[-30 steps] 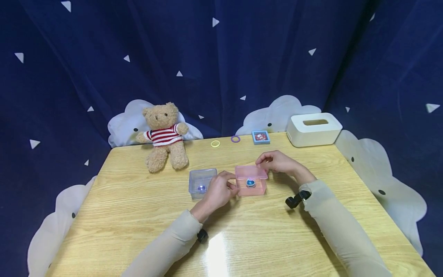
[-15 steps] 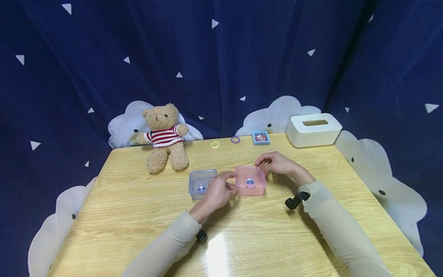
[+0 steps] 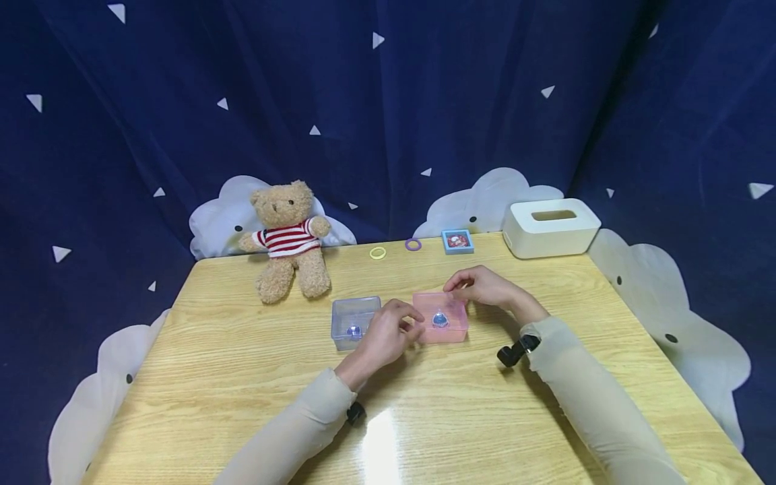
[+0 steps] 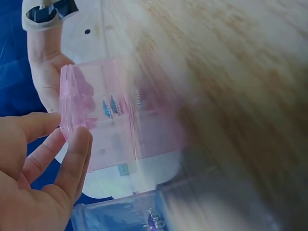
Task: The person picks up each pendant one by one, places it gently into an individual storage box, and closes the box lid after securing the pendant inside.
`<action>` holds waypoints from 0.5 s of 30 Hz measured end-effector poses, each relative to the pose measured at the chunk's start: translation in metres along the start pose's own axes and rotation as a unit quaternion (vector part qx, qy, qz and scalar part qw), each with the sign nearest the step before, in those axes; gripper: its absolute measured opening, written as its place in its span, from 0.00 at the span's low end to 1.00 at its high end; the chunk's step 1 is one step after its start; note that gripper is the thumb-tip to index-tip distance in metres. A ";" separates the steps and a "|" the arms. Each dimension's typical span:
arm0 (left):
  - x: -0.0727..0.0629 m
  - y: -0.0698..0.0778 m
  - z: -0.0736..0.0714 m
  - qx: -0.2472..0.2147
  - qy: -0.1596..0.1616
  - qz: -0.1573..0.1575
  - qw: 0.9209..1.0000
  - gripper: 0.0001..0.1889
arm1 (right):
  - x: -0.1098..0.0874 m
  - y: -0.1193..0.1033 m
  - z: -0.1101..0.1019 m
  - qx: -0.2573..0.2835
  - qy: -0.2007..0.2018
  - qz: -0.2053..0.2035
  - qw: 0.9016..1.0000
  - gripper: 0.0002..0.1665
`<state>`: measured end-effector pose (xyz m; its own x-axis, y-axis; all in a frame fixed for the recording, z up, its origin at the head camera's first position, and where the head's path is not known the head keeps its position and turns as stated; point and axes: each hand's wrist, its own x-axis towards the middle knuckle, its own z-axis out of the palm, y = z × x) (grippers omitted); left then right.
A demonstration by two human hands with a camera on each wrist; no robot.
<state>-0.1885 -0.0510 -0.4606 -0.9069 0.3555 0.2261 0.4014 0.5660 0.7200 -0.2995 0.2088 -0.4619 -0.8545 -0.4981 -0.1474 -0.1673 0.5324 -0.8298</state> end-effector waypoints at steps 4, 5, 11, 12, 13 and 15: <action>0.000 0.002 0.001 0.006 -0.002 -0.002 1.000 0.06 | 0.000 0.002 0.000 -0.002 0.004 0.005 1.000 0.13; 0.000 0.002 0.001 0.006 -0.002 -0.003 1.000 0.05 | -0.001 0.002 0.001 -0.002 0.004 0.005 1.000 0.13; 0.000 0.004 0.002 0.010 -0.003 -0.018 1.000 0.05 | -0.002 0.001 0.002 -0.002 0.007 0.004 1.000 0.12; 0.000 0.004 0.002 0.012 -0.002 -0.019 1.000 0.05 | -0.002 0.001 0.002 -0.002 0.008 0.003 1.000 0.12; 0.000 0.004 0.002 0.013 -0.002 -0.020 1.000 0.05 | -0.002 0.001 0.002 -0.002 0.008 0.003 1.000 0.12; 0.000 0.005 0.002 0.017 0.000 -0.019 1.000 0.04 | -0.002 0.001 0.003 -0.001 0.009 0.002 1.000 0.12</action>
<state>-0.1867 -0.0464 -0.4585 -0.9215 0.3338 0.1983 0.3706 0.6036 0.7059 -0.2970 0.2086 -0.4639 -0.8642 -0.4829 -0.1413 -0.1642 0.5362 -0.8280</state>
